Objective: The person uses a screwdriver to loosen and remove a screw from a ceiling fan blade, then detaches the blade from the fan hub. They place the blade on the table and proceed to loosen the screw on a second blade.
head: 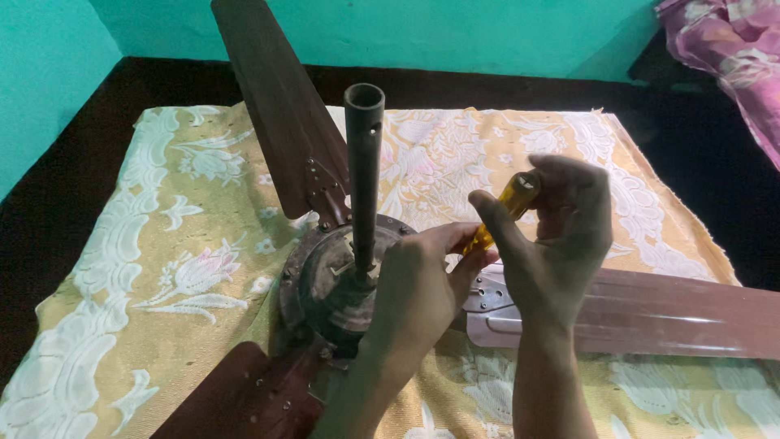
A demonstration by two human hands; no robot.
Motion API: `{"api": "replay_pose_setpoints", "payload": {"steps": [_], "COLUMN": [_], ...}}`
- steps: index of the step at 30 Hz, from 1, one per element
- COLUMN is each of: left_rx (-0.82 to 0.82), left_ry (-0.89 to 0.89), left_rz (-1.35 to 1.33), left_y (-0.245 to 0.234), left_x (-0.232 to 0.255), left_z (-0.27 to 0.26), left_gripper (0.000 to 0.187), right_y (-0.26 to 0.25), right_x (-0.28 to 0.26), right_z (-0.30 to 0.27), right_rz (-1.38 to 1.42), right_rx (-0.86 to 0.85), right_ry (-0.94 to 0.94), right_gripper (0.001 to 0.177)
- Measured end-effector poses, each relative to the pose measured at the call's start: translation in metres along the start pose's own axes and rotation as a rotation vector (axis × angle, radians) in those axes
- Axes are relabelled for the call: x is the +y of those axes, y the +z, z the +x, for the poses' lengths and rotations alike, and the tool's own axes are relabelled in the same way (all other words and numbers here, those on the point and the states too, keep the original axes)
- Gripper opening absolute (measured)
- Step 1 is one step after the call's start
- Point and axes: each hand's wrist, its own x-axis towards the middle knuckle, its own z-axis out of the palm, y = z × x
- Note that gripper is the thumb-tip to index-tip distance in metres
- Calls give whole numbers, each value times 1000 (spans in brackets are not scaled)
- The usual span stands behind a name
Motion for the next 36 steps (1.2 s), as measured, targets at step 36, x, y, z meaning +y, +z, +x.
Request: {"api": "replay_pose_setpoints", "payload": {"steps": [36], "left_rx": [9], "left_ry": [-15], "left_rz": [43], "left_y": [-14], "left_x": [2], "left_z": [1], "left_gripper": [41], "right_y": [9], "right_x": [-15], "right_z": [0], "right_rz": [-266], "right_rx": [-80], "right_ry": [-10], "right_gripper": [51]}}
